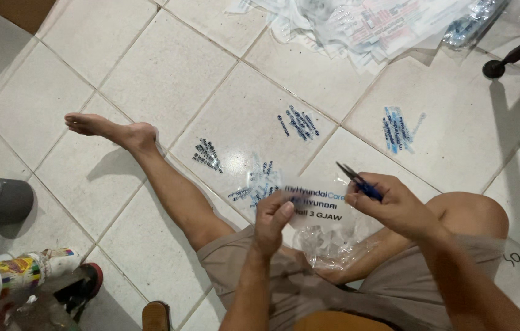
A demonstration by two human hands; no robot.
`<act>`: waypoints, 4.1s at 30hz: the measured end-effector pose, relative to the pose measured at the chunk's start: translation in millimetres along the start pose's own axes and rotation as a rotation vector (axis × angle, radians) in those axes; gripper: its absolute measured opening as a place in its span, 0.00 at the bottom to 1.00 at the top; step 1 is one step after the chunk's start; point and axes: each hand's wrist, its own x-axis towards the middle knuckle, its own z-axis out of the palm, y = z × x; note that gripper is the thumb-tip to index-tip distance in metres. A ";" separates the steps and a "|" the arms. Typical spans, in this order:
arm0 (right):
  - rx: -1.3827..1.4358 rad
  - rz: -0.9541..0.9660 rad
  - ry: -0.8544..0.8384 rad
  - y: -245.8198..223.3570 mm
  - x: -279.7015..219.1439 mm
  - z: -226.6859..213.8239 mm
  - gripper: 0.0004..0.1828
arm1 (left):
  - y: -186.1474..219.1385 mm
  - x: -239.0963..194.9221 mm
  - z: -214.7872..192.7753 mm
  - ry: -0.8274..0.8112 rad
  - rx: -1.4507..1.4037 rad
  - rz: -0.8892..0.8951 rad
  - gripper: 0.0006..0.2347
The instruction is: The person sits on a tiled floor and uses scissors to cut small rectangular stickers from a larger sheet. They repeatedly trim the edges of the stickers and place the cut pieces onto the floor.
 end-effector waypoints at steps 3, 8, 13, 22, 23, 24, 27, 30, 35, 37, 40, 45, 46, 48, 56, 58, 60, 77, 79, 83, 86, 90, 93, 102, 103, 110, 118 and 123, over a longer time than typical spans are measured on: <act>-0.184 0.028 -0.252 -38.2 14.2 -11.9 0.07 | 78.0 18.9 -0.3 -0.246 0.135 -0.096 0.10; -0.551 0.114 -0.445 -73.3 35.8 -10.7 0.06 | 95.2 38.8 6.1 -0.589 0.245 -0.361 0.04; -0.642 0.055 -0.372 -56.3 37.8 -1.5 0.06 | 84.8 34.6 27.9 -0.659 0.297 -0.515 0.10; 0.079 0.159 0.197 76.0 -69.7 20.8 0.27 | 36.0 -11.8 38.8 -0.021 -0.025 -0.649 0.08; 0.233 0.293 0.236 105.3 -84.1 23.4 0.28 | 29.0 -15.3 38.4 0.000 -0.002 -0.633 0.07; 0.386 0.427 0.279 134.3 -99.9 25.6 0.28 | 21.8 -19.0 38.6 0.018 0.021 -0.620 0.07; 0.483 0.475 0.225 129.3 -118.2 43.4 0.29 | 9.4 -25.0 40.9 0.075 -0.033 -0.617 0.08; 0.562 0.529 0.237 135.0 -118.9 49.7 0.29 | 8.4 -24.4 44.4 0.066 0.008 -0.630 0.08; 0.552 0.523 0.224 148.5 -111.7 50.2 0.26 | 7.1 -29.0 48.6 0.069 0.005 -0.674 0.07; 0.542 0.496 0.191 146.3 -109.6 51.4 0.24 | 5.7 -31.4 49.3 0.055 -0.031 -0.673 0.08; 0.515 0.475 0.185 136.2 -107.2 52.4 0.24 | 5.7 -32.9 51.2 0.079 -0.057 -0.679 0.08; 0.475 0.514 0.207 132.7 -108.2 52.7 0.24 | 11.0 -32.7 50.9 0.011 -0.034 -0.707 0.11; 0.474 0.517 0.206 136.6 -109.5 53.0 0.24 | 10.1 -33.6 51.2 0.012 -0.036 -0.709 0.11; 0.473 0.536 0.210 144.4 -111.6 53.7 0.24 | 8.4 -34.8 51.9 0.033 -0.077 -0.693 0.09; 0.460 0.540 0.209 124.8 -112.3 56.8 0.24 | 9.1 -38.6 50.8 -0.013 -0.008 -0.705 0.11; 0.459 0.552 0.199 121.5 -112.2 59.4 0.24 | -0.1 -43.2 51.9 0.004 -0.052 -0.707 0.11; 0.504 0.534 0.195 114.9 -111.4 64.8 0.23 | -1.8 -46.8 54.3 0.025 -0.140 -0.765 0.09; 0.360 0.546 0.246 84.7 -109.2 73.7 0.25 | -24.9 -87.6 62.9 -0.029 -0.349 -0.902 0.07; 0.337 0.560 0.236 84.1 -108.1 72.6 0.25 | -27.4 -92.2 63.1 -0.024 -0.372 -0.927 0.07; 0.294 0.526 0.193 96.3 -107.1 68.3 0.27 | -33.7 -101.1 61.8 -0.016 -0.413 -1.004 0.09; 0.231 0.610 0.219 116.9 -109.5 65.6 0.28 | -42.0 -111.1 61.3 -0.001 -0.440 -1.057 0.09; 0.311 0.791 0.267 95.1 -102.0 65.7 0.30 | -51.9 -128.4 64.5 -0.026 -0.459 -1.161 0.09; 0.328 0.919 0.226 116.9 -104.8 50.6 0.30 | -31.0 -124.7 62.0 -0.088 -0.395 -1.186 0.12; 0.292 0.499 0.400 77.3 -85.0 75.8 0.05 | -8.8 -105.6 21.4 -0.335 -0.264 -0.663 0.11; 0.290 0.494 0.398 77.6 -85.7 78.6 0.05 | -10.2 -107.5 22.7 -0.335 -0.262 -0.658 0.11; 0.664 0.523 0.636 91.2 -95.7 106.7 0.07 | -48.1 -123.7 77.6 0.217 -0.134 -0.309 0.22; 0.473 0.369 0.445 115.9 -115.9 89.1 0.09 | -33.5 -89.6 98.1 0.621 -0.149 -0.357 0.07; 0.267 0.472 0.167 116.4 -122.6 39.4 0.29 | 9.6 -70.3 73.9 0.373 0.078 -0.432 0.10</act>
